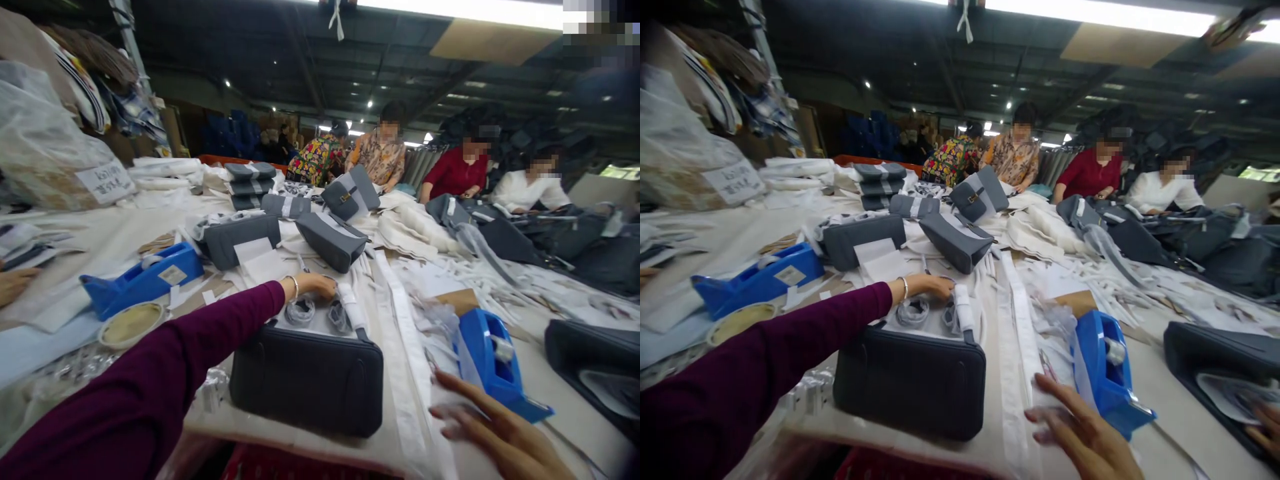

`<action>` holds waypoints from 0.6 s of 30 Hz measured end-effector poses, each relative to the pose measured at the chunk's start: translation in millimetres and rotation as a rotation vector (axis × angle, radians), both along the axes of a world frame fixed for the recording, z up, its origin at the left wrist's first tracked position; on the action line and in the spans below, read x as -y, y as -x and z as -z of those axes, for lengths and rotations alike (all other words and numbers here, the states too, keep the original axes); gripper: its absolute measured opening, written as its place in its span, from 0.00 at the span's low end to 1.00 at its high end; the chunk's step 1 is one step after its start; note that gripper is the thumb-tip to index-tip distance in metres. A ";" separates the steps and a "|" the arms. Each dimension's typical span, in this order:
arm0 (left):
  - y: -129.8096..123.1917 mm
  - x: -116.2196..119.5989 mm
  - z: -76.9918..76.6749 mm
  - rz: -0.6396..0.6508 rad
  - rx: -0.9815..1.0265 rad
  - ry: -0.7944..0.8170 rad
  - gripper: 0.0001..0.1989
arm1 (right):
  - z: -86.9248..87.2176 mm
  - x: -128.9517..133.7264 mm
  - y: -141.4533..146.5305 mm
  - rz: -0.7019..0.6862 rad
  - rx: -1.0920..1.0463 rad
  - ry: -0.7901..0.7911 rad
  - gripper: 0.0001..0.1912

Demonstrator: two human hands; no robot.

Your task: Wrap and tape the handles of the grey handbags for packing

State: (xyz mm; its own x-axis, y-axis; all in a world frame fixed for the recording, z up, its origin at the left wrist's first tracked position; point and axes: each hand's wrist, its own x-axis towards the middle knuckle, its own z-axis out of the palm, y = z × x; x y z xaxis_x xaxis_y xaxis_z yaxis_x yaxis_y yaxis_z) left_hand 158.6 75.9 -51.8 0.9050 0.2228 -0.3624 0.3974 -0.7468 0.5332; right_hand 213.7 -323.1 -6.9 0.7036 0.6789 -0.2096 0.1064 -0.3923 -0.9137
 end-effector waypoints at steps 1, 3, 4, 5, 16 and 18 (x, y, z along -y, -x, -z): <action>0.2 -2.4 1.3 0.009 0.006 0.009 0.12 | 6.3 -19.7 -2.3 -0.013 -0.068 -0.018 0.31; 1.5 -6.1 2.0 0.011 0.021 0.029 0.10 | 16.3 -56.7 -3.3 -0.021 -0.165 -0.085 0.30; 3.0 -7.6 1.6 0.003 0.034 0.044 0.09 | 20.3 -73.0 -3.2 -0.009 -0.183 -0.119 0.29; 5.2 -9.0 1.1 -0.008 0.051 0.062 0.08 | 24.0 -87.5 -3.8 0.000 -0.192 -0.139 0.28; 63.5 -38.3 -20.1 -0.201 0.337 0.298 0.04 | 54.9 -215.4 -17.5 -0.120 -0.129 -0.279 0.13; 70.5 -44.0 -19.9 -0.221 0.410 0.328 0.03 | 52.8 -240.8 -7.8 -0.228 -0.093 -0.287 0.10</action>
State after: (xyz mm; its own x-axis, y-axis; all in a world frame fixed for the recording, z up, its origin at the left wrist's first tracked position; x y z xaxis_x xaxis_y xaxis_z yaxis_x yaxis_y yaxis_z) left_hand 88.1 119.9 -31.9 0.9308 0.3581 -0.0739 0.2376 -0.4386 0.8667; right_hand 221.4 -82.3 -59.7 0.5148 0.8562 -0.0439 0.0725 -0.0945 -0.9929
